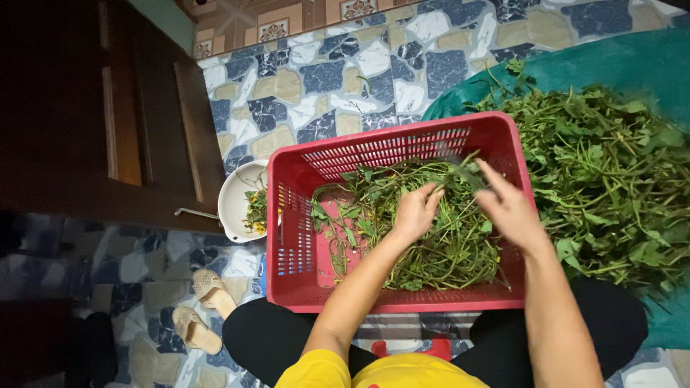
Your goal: The person sorts through green leafy vegetables in a red basket, using a knife to trim stems and roots while moving the processed greens between a basket and a pile.
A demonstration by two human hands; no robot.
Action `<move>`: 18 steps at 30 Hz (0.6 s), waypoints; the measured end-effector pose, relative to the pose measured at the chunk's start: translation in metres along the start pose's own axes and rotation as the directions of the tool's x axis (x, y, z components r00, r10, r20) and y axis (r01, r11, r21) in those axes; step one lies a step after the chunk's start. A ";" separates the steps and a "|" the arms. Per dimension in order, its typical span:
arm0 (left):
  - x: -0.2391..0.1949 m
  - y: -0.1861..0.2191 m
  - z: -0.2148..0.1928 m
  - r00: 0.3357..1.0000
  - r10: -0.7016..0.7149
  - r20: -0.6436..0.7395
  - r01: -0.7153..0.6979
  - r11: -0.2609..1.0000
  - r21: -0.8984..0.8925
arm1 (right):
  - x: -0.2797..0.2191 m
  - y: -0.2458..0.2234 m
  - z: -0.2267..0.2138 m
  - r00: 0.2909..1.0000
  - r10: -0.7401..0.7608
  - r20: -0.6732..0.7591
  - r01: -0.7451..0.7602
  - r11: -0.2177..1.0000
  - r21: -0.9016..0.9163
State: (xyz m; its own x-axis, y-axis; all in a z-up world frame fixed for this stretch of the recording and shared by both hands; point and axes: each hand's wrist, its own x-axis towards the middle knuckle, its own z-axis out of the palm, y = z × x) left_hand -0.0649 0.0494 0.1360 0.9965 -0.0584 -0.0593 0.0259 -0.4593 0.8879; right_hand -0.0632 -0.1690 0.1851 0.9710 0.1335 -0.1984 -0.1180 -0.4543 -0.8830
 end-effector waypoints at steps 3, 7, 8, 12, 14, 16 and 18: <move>-0.003 0.005 -0.002 0.964 0.249 -0.096 -0.229 0.957 0.181 | -0.006 -0.011 0.013 0.987 -0.091 0.133 0.100 0.993 -0.062; -0.006 0.011 -0.008 0.995 0.099 -0.004 -0.099 0.992 0.082 | -0.005 -0.014 0.023 0.983 -0.175 0.048 0.179 0.979 -0.101; -0.007 0.011 -0.009 0.992 0.126 -0.005 -0.125 0.987 0.097 | -0.003 -0.012 0.026 0.997 -0.073 0.029 0.077 0.983 -0.169; -0.003 0.009 -0.005 0.986 0.157 -0.049 -0.143 0.968 0.208 | 0.004 0.003 0.026 0.943 -0.196 -0.267 0.147 0.970 -0.191; 0.001 0.004 -0.011 0.957 0.250 -0.149 -0.218 0.954 0.205 | 0.007 0.006 0.021 0.925 -0.146 -0.350 0.190 0.977 0.094; 0.008 0.000 -0.019 0.970 0.169 -0.177 -0.156 0.984 0.087 | 0.007 0.005 0.016 0.990 0.139 -0.004 -0.132 0.950 0.283; 0.013 -0.001 -0.021 0.994 -0.085 -0.064 0.074 0.986 -0.148 | -0.002 0.003 0.012 0.948 0.230 0.221 -0.298 0.885 0.356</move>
State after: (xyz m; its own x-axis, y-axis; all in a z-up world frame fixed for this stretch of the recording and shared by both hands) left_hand -0.0507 0.0676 0.1436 0.9938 0.0380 -0.1048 0.1115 -0.3259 0.9388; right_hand -0.0677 -0.1599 0.1776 0.8471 0.2168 -0.4852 -0.4681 -0.1281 -0.8744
